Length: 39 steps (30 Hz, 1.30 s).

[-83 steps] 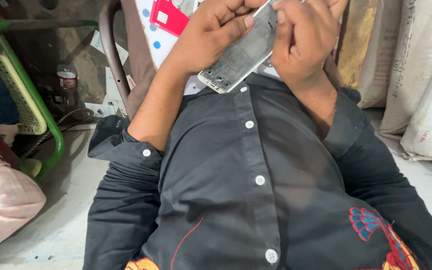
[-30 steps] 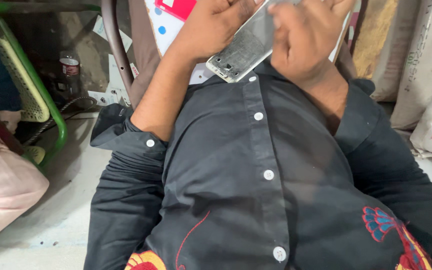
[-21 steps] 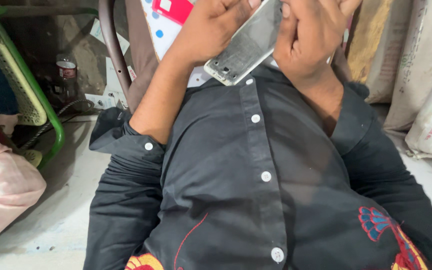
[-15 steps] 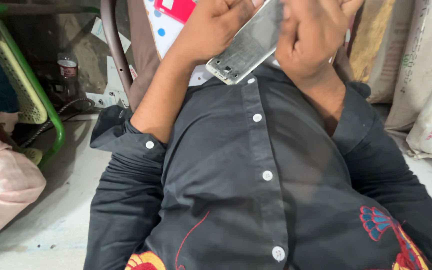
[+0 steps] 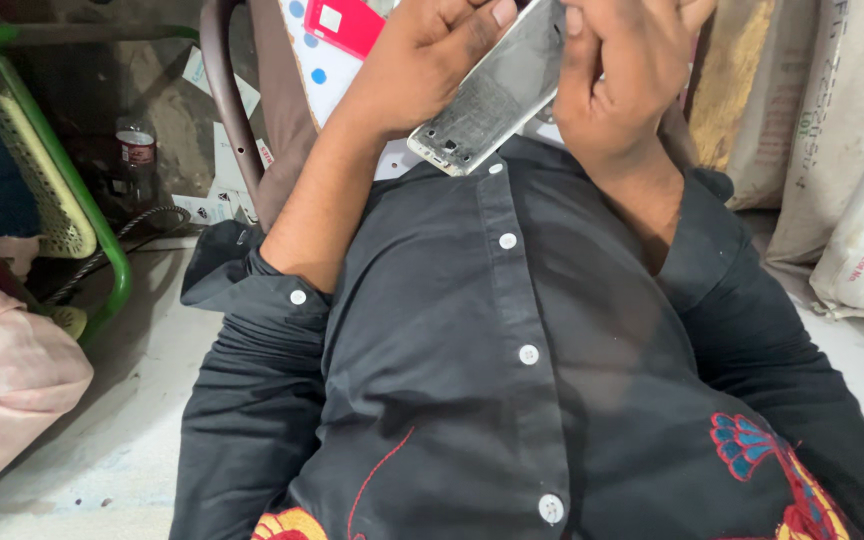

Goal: The person handles a disassembled smartphone chassis, using a small metal tool to pry and adjust internal components. They rotate the device to access different edges and continue working on the frame while other phone parts lie on the table.

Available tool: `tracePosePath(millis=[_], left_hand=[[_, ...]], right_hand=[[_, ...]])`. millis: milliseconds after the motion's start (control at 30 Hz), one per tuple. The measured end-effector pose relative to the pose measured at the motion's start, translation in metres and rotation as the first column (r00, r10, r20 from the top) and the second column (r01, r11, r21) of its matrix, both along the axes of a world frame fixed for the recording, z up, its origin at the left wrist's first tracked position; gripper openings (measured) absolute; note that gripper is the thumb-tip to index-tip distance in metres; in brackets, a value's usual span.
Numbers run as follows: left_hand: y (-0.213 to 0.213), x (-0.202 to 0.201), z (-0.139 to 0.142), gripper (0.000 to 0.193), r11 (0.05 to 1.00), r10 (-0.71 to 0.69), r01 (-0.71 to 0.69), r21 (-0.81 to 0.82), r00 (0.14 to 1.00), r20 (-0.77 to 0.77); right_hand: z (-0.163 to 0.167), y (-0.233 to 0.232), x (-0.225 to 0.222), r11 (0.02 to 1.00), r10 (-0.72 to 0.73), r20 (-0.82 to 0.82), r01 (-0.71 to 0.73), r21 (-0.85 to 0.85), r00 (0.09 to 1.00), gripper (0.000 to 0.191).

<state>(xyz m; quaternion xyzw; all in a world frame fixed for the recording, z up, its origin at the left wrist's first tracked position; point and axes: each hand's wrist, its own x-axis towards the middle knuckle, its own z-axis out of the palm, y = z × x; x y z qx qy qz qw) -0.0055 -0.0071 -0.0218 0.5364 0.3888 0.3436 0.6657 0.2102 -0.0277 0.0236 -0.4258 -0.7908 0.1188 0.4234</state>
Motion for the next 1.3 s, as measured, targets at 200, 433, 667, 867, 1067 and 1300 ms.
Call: tracePosePath(millis=[200, 433, 667, 867, 1067, 1300], left_hand=[[0.0, 0.002, -0.001, 0.05, 0.999, 0.045, -0.044, 0.011, 0.993, -0.107], [0.0, -0.002, -0.007, 0.043, 1.0, 0.01, -0.01, 0.014, 1.0, -0.02], [0.0, -0.009, 0.005, 0.02, 0.997, -0.075, 0.076, -0.004, 0.986, 0.146], [0.005, -0.013, 0.021, 0.048, 0.971, -0.201, 0.237, -0.032, 0.88, 0.43], [0.003, -0.014, 0.042, 0.05, 0.998, -0.015, 0.035, -0.044, 0.921, 0.388], [-0.011, -0.01, 0.091, 0.05, 0.956, 0.263, -0.292, 0.006, 0.868, 0.42]], right_hand=[[-0.002, 0.001, 0.002, 0.996, 0.075, 0.051, -0.077, 0.044, 0.996, 0.02], [-0.009, -0.002, 0.001, 0.989, -0.056, 0.155, 0.034, 0.144, 0.986, 0.009], [-0.034, -0.013, 0.004, 0.971, -0.221, -0.232, 0.19, -0.148, 0.947, 0.012], [-0.058, -0.008, 0.007, 0.93, -0.313, -0.546, 0.133, -0.344, 0.777, 0.019], [-0.057, -0.005, 0.007, 0.906, -0.383, -0.542, 0.19, -0.378, 0.748, 0.02], [-0.052, 0.009, 0.005, 0.924, -0.319, -0.544, 0.128, -0.359, 0.776, 0.02]])
